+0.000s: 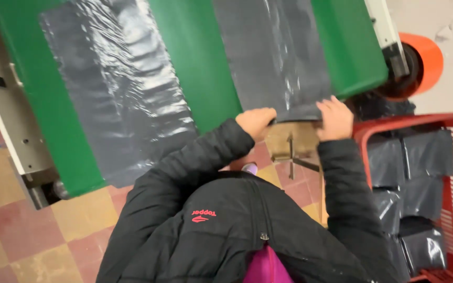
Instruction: Folding plastic bags on a conveyor belt and placing them into a crate.
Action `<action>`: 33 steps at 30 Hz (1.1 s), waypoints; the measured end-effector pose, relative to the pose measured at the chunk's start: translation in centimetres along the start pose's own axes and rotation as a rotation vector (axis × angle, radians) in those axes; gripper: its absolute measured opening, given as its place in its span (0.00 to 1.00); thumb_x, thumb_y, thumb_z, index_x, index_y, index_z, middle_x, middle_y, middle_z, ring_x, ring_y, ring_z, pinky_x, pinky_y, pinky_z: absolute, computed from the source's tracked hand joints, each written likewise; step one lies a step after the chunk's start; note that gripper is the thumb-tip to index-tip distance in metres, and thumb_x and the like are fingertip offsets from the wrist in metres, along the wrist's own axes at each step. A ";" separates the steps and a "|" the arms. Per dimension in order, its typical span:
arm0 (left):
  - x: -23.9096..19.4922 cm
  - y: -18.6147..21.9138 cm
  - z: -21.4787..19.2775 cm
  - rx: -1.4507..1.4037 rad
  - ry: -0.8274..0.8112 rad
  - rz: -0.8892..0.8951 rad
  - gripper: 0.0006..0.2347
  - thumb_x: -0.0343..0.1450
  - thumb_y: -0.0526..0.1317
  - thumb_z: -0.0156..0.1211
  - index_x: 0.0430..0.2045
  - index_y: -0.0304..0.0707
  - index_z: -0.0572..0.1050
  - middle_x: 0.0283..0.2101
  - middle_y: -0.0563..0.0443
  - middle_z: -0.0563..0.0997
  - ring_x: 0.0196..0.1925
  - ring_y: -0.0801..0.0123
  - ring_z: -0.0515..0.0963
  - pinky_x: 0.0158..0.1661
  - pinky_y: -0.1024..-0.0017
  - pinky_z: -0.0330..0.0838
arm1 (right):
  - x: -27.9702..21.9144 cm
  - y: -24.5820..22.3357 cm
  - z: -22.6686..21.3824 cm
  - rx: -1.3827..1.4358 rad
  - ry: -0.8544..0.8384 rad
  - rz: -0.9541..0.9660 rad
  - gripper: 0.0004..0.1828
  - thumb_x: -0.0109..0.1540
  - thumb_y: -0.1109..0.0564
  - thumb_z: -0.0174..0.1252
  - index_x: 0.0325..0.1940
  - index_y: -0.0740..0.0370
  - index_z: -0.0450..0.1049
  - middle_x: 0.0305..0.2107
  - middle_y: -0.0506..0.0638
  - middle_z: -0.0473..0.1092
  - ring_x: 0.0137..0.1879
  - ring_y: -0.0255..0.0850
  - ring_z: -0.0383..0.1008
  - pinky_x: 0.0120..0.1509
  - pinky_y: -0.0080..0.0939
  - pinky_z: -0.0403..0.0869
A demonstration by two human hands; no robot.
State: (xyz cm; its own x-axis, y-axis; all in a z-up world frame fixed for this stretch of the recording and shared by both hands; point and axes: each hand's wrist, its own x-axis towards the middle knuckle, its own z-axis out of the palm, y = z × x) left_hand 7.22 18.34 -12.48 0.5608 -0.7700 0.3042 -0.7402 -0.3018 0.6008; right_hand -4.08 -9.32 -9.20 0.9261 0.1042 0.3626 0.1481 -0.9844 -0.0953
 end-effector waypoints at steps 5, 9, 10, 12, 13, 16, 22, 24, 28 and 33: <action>-1.8 0.0 -7.4 -0.383 -0.095 -0.117 0.09 0.70 0.41 0.62 0.40 0.42 0.75 0.35 0.42 0.83 0.37 0.46 0.82 0.36 0.57 0.74 | 2.3 -0.3 -4.5 -0.006 -0.135 0.176 0.14 0.47 0.66 0.67 0.36 0.56 0.81 0.34 0.52 0.78 0.42 0.54 0.77 0.50 0.52 0.74; 0.7 -3.4 -11.6 -0.683 0.019 -0.146 0.07 0.71 0.40 0.64 0.37 0.38 0.77 0.31 0.48 0.81 0.34 0.65 0.80 0.36 0.67 0.75 | 8.4 0.5 -5.9 0.374 -0.184 0.278 0.07 0.60 0.62 0.64 0.43 0.59 0.79 0.36 0.53 0.77 0.39 0.44 0.79 0.46 0.41 0.76; 1.9 -4.8 -12.1 -0.808 0.100 -0.154 0.06 0.71 0.38 0.64 0.35 0.35 0.77 0.30 0.52 0.79 0.34 0.75 0.78 0.37 0.72 0.75 | 10.6 1.2 -5.9 0.409 -0.104 0.191 0.06 0.62 0.61 0.65 0.43 0.61 0.78 0.36 0.53 0.76 0.42 0.45 0.79 0.48 0.39 0.76; 6.1 -12.3 -10.3 -0.886 0.170 -0.154 0.08 0.74 0.40 0.63 0.34 0.33 0.76 0.32 0.55 0.76 0.35 0.76 0.74 0.38 0.73 0.72 | 16.1 3.3 -4.7 0.393 -0.066 0.131 0.06 0.64 0.60 0.67 0.43 0.63 0.76 0.37 0.54 0.76 0.43 0.45 0.79 0.50 0.40 0.76; 7.6 -16.1 -9.4 -0.957 0.238 -0.158 0.10 0.77 0.41 0.62 0.32 0.31 0.75 0.34 0.58 0.73 0.36 0.78 0.71 0.39 0.73 0.69 | 18.9 4.2 -3.8 0.387 -0.026 0.072 0.09 0.67 0.60 0.68 0.42 0.65 0.75 0.37 0.55 0.76 0.44 0.45 0.79 0.51 0.40 0.76; 9.9 -20.6 -8.5 -1.127 0.292 -0.485 0.13 0.77 0.48 0.58 0.34 0.35 0.77 0.30 0.60 0.73 0.31 0.77 0.67 0.33 0.72 0.62 | 26.1 9.9 3.3 0.381 -0.038 0.063 0.12 0.63 0.56 0.71 0.44 0.64 0.77 0.35 0.56 0.76 0.41 0.48 0.79 0.47 0.43 0.76; 9.2 -28.4 -0.8 -0.215 0.475 -0.658 0.14 0.69 0.50 0.62 0.27 0.35 0.77 0.27 0.41 0.82 0.30 0.50 0.80 0.33 0.56 0.73 | 33.1 15.8 17.0 0.283 -0.125 0.019 0.13 0.59 0.54 0.70 0.45 0.62 0.79 0.39 0.56 0.76 0.45 0.55 0.76 0.49 0.52 0.74; 9.1 -26.1 -2.2 -0.180 0.462 -0.716 0.13 0.69 0.48 0.61 0.27 0.35 0.76 0.27 0.40 0.81 0.31 0.48 0.80 0.34 0.55 0.73 | 33.6 16.0 18.6 0.231 -0.129 -0.024 0.12 0.59 0.54 0.70 0.43 0.60 0.79 0.40 0.55 0.75 0.47 0.55 0.73 0.51 0.54 0.72; 9.4 -22.5 -4.3 -0.093 0.373 -0.842 0.12 0.71 0.45 0.59 0.28 0.32 0.74 0.27 0.37 0.80 0.33 0.42 0.79 0.35 0.52 0.71 | 33.6 15.6 18.7 0.193 -0.142 -0.117 0.11 0.59 0.54 0.70 0.42 0.57 0.77 0.46 0.51 0.72 0.56 0.53 0.69 0.59 0.53 0.69; 9.0 -21.1 -5.9 0.004 0.288 -0.855 0.11 0.72 0.45 0.59 0.30 0.34 0.74 0.29 0.37 0.80 0.33 0.42 0.79 0.36 0.51 0.72 | 35.5 14.6 18.4 0.222 -0.275 -0.159 0.26 0.54 0.49 0.73 0.51 0.61 0.74 0.46 0.55 0.71 0.54 0.56 0.68 0.57 0.54 0.67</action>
State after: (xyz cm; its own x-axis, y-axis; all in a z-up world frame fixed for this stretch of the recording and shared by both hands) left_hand 30.09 21.11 -18.02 0.9912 -0.1111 -0.0719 -0.0284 -0.7093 0.7043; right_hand 37.36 -17.35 -14.73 0.9396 0.3168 0.1295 0.3407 -0.9015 -0.2670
